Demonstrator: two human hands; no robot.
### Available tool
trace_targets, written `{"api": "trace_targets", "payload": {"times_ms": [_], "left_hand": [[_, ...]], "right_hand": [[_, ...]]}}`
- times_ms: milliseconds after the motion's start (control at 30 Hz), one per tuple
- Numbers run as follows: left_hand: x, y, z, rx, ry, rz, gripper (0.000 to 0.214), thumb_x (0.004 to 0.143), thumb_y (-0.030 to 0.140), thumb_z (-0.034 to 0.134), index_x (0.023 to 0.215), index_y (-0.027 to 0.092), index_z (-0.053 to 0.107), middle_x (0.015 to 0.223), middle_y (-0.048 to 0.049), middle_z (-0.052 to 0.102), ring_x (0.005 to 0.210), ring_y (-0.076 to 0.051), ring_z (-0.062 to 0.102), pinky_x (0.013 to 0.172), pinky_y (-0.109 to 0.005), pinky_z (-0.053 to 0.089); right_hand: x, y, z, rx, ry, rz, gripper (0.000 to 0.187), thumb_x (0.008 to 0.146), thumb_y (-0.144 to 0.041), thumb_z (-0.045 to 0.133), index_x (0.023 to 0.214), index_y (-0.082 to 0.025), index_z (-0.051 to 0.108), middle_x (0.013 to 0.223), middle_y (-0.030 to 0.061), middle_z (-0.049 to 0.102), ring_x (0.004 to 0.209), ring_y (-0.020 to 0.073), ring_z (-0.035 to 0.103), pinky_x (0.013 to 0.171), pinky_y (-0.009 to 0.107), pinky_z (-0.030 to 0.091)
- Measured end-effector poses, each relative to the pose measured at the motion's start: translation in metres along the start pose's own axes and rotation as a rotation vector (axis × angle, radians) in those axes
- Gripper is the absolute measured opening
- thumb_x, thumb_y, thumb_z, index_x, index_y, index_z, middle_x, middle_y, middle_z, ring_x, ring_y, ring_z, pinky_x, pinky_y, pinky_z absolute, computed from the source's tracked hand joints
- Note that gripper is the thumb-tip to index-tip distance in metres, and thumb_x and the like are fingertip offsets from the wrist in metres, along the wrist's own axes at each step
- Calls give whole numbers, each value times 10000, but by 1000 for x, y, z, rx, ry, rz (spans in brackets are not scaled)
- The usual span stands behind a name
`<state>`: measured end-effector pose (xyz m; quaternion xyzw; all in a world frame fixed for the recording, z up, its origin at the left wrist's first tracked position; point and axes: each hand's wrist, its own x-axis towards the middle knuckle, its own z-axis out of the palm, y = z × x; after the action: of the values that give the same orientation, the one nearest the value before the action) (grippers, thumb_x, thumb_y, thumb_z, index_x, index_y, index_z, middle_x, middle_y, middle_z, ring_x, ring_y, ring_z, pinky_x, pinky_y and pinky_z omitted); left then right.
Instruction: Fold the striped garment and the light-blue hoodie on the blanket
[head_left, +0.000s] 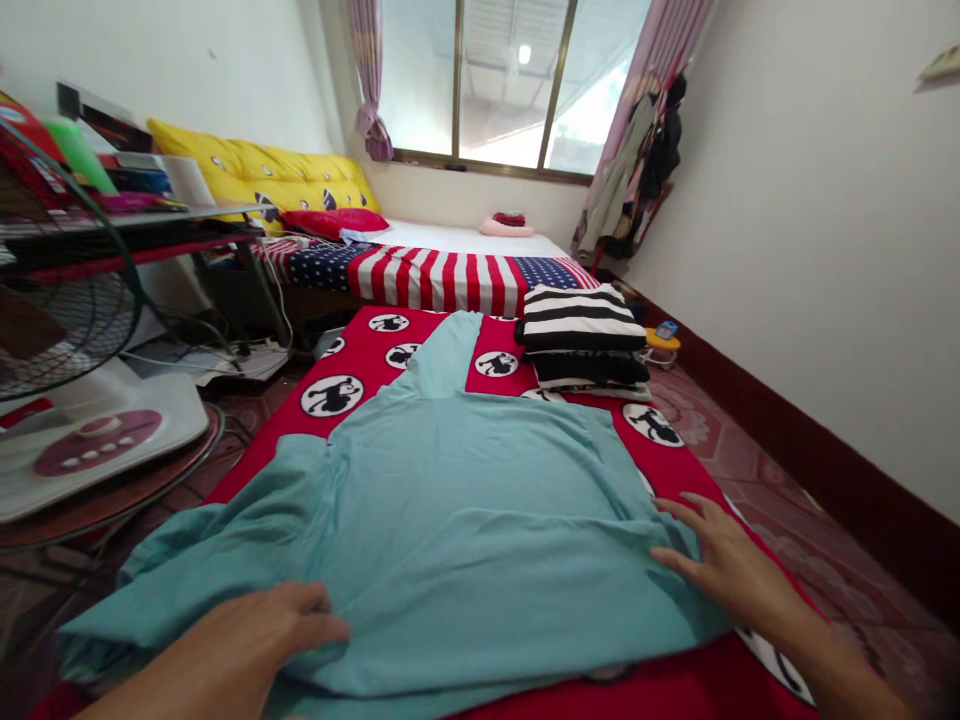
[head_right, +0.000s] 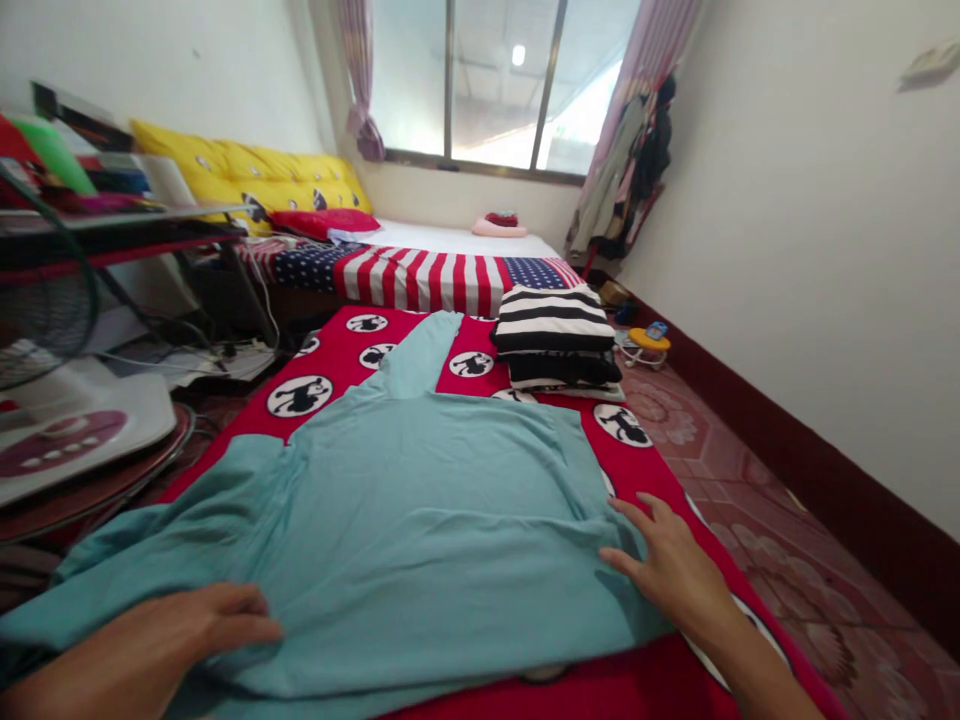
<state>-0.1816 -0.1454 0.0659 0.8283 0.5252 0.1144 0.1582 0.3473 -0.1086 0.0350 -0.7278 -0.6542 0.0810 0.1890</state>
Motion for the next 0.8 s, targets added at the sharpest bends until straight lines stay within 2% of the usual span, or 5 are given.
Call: {"api": "trace_targets", "payload": {"times_ms": [100,233,400,633,800], "left_hand": [[43,16,-2,-28,11,60,356,798,374,575,1117,261,687,1068,-53,702,1047,-231,640,941,-322,478],[131,31,5,-65,-74,148,377,870,399,549,1212,273,648,1224,-63,653,1074,-217,642,958,-327,479],[218,15,36,71,57,-68,549,897,360,537,1414,187,475,1501,-188,400,1385,-328,382,1112,-493,328],[244,-17,77,105,307,-110,522,925,458,466,1421,293,458,1567,-76,320,1464,-288,222,1182,-548,156],[244,-20,79,48,317,-107,525,920,482,463,1416,310,458,1577,-53,303,1465,-272,225,1189,-535,168]], "right_hand": [[25,-29,4,66,63,-65,511,718,-516,655,1161,-263,677,1330,132,563,1232,332,534,1041,480,422],[71,-83,28,253,-74,-194,377,745,-441,650,1062,-246,711,1305,119,592,1195,307,565,950,443,489],[142,-130,51,477,-183,-183,254,686,-305,698,897,-175,752,1009,112,720,980,282,655,869,405,507],[254,-174,89,690,-214,-2,151,670,-190,722,812,-137,715,725,53,699,638,177,637,559,272,500],[323,-215,132,873,-203,60,173,766,-204,727,904,-119,668,793,56,677,705,167,644,646,298,538]]}}
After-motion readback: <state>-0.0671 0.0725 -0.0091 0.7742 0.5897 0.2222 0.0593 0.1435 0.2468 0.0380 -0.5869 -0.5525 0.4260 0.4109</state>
